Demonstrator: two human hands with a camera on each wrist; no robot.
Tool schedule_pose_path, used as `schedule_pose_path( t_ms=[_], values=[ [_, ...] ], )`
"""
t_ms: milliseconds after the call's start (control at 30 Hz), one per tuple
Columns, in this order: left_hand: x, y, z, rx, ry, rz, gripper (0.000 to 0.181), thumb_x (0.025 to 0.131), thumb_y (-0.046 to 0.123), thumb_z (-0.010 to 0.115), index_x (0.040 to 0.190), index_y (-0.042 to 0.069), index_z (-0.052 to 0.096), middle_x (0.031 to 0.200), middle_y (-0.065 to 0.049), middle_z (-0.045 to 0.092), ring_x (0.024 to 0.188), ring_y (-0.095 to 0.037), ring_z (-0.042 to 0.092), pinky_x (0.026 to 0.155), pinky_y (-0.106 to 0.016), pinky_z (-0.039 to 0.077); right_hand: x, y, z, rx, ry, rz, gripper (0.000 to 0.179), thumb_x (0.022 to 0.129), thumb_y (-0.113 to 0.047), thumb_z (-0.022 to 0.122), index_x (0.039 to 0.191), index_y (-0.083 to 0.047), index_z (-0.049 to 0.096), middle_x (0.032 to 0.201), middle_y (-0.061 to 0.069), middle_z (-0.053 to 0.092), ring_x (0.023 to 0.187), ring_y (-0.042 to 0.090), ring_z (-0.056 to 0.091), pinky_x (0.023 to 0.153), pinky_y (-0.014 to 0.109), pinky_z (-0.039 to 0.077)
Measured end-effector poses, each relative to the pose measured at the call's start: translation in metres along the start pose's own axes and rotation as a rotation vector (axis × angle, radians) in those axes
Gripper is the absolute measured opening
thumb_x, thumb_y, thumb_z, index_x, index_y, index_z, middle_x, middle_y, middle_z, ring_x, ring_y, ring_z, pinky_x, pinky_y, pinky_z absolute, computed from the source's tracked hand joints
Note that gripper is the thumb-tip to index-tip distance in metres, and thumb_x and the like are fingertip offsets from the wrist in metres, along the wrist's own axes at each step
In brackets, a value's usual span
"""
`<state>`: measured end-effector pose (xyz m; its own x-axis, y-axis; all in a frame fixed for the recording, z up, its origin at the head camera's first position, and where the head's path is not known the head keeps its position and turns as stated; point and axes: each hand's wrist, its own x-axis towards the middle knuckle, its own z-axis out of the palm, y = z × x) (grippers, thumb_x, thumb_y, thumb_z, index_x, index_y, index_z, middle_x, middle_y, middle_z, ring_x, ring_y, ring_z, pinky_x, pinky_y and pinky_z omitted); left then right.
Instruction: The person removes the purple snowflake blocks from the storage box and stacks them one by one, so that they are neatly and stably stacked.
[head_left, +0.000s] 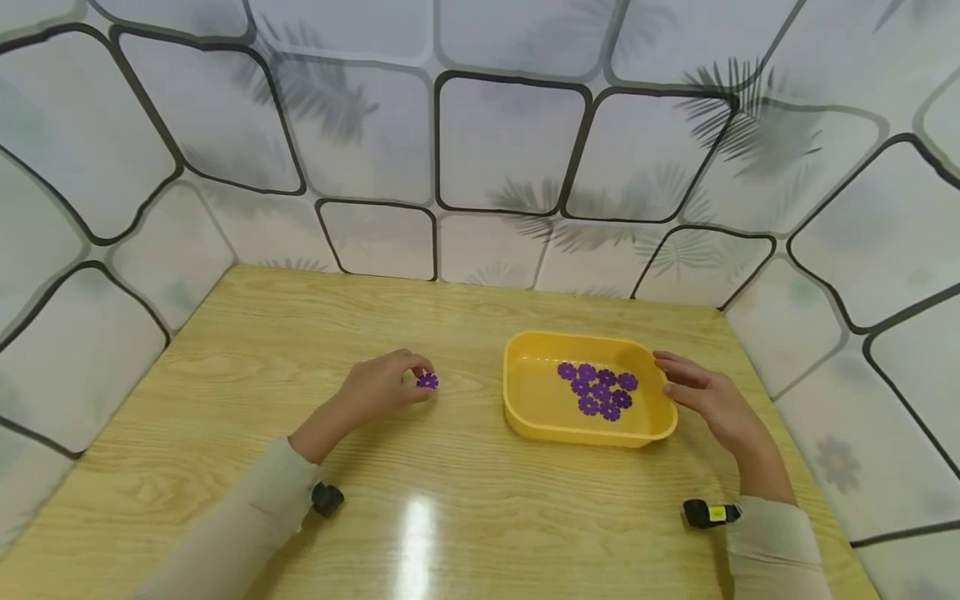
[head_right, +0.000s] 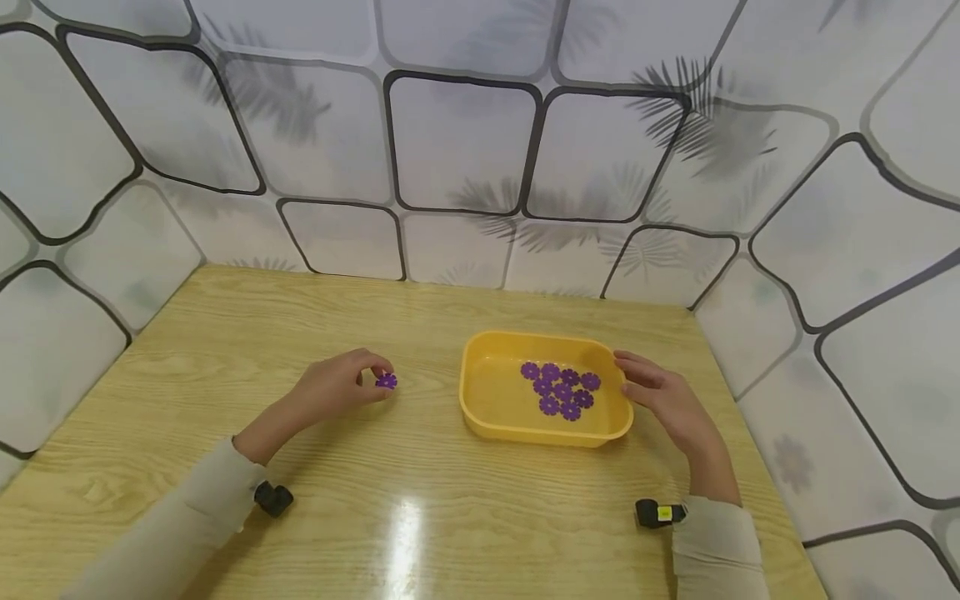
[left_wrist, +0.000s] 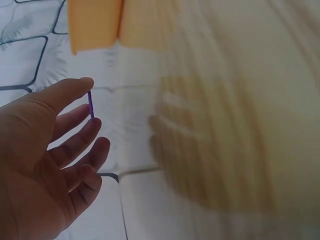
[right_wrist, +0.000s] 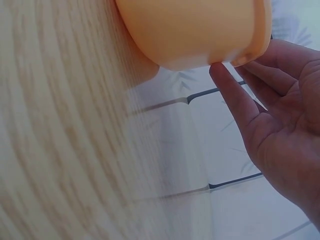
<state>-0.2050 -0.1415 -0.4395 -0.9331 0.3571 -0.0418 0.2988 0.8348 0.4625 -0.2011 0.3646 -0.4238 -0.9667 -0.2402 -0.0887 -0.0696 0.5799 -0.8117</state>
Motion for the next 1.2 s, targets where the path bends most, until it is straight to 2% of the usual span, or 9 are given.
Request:
schedule_pose_path(
  t_ms=[133,300,500,833,1000,1067,1200],
  values=[
    [-0.001,-0.015,0.002,0.046,-0.012,0.010,0.029,0.091,0.038,0.072,0.116,0.024,0.072,0.108,0.009,0.069,0.083,-0.008,0.060,0.069,-0.034,0.047,0.000,-0.002,0.000,0.002,0.001,0.002,0.058,0.103,-0.032,0.060,0.151,-0.004,0.045,0.164,0.012,0.030,0.151,0.040,0.024,0.091,0.004,0.040],
    [-0.001,-0.026,0.001,0.069,-0.033,0.020,0.030,0.090,0.034,0.071,0.116,0.020,0.073,0.109,0.004,0.069,0.095,-0.014,0.065,0.076,-0.041,0.053,-0.001,-0.002,-0.001,0.019,-0.006,0.006,0.058,0.102,-0.031,0.060,0.152,-0.005,0.044,0.165,0.012,0.029,0.151,0.039,0.023,0.091,0.004,0.040],
    [-0.004,-0.029,-0.002,0.083,-0.043,0.024,0.030,0.090,0.035,0.073,0.116,0.020,0.072,0.110,0.003,0.067,0.095,-0.014,0.064,0.075,-0.039,0.052,-0.001,-0.002,-0.001,0.025,-0.008,0.007,0.058,0.102,-0.031,0.060,0.152,-0.004,0.044,0.165,0.013,0.029,0.151,0.039,0.023,0.091,0.004,0.040],
    [-0.005,-0.029,-0.003,0.029,-0.049,0.003,0.035,0.092,0.037,0.074,0.121,0.018,0.070,0.109,0.005,0.068,0.098,-0.013,0.064,0.081,-0.044,0.051,-0.001,-0.001,0.002,0.024,-0.003,0.006,0.059,0.102,-0.032,0.060,0.152,-0.004,0.044,0.165,0.012,0.030,0.151,0.039,0.022,0.091,0.004,0.040],
    [-0.001,-0.019,-0.008,-0.052,-0.048,-0.020,0.040,0.095,0.044,0.069,0.127,0.021,0.067,0.116,0.005,0.067,0.092,-0.011,0.064,0.076,-0.038,0.049,-0.001,0.002,0.002,0.019,-0.012,-0.015,0.058,0.103,-0.033,0.058,0.152,-0.005,0.044,0.165,0.012,0.030,0.150,0.040,0.023,0.092,0.005,0.040],
    [0.002,-0.009,-0.011,-0.090,-0.045,-0.015,0.044,0.095,0.047,0.066,0.131,0.021,0.065,0.121,0.003,0.065,0.091,-0.011,0.063,0.074,-0.036,0.049,0.000,0.002,0.001,0.020,-0.010,-0.021,0.057,0.103,-0.032,0.058,0.152,-0.005,0.044,0.165,0.012,0.030,0.150,0.041,0.023,0.092,0.005,0.040],
    [0.015,0.019,-0.015,-0.142,-0.042,0.043,0.047,0.096,0.049,0.065,0.134,0.021,0.063,0.126,-0.001,0.064,0.085,-0.014,0.061,0.068,-0.035,0.048,-0.001,0.002,0.000,0.037,-0.011,-0.023,0.058,0.103,-0.032,0.058,0.152,-0.004,0.044,0.165,0.012,0.029,0.150,0.040,0.023,0.092,0.005,0.040]
  ],
)
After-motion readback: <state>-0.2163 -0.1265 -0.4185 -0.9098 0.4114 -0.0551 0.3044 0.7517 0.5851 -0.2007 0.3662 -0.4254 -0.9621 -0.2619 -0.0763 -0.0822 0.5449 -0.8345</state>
